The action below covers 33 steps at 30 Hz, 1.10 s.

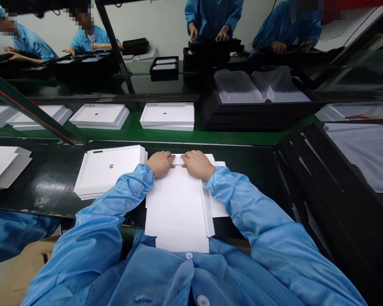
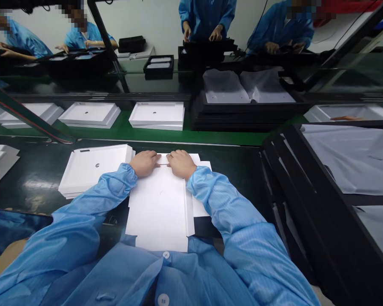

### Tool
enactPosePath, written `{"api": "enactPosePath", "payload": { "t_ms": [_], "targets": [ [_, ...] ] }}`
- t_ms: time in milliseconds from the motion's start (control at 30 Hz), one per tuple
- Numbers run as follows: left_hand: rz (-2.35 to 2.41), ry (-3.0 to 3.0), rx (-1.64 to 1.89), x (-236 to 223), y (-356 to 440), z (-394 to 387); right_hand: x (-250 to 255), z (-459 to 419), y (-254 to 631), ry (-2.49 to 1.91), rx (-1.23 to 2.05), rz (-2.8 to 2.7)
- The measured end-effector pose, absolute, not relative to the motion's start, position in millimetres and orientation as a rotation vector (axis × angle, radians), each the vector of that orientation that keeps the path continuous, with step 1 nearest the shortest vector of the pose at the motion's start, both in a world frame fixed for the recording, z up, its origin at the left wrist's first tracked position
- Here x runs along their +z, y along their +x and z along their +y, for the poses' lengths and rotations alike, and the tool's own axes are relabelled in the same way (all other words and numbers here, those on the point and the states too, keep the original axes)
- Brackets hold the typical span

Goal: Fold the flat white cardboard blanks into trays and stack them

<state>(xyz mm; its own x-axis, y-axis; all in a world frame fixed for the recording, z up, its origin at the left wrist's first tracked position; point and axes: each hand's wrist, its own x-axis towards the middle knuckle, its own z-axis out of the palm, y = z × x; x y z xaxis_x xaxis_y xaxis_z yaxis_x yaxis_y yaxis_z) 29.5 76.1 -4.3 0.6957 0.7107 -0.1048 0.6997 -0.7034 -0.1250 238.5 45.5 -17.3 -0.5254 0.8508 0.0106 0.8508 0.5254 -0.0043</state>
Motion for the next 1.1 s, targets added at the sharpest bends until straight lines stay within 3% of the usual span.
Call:
{"api": "enactPosePath", "payload": {
  "t_ms": [633, 1100],
  "targets": [
    [-1.336, -2.882, 0.024, 4.5, 19.1, 73.5, 7.5, 46.0, 259.6, -1.609, 0.241, -2.666],
    [-1.201, -2.905, 0.090, -5.6, 17.3, 72.0, 7.5, 36.8, 269.6, -1.430, -0.065, -2.939]
  ]
}}
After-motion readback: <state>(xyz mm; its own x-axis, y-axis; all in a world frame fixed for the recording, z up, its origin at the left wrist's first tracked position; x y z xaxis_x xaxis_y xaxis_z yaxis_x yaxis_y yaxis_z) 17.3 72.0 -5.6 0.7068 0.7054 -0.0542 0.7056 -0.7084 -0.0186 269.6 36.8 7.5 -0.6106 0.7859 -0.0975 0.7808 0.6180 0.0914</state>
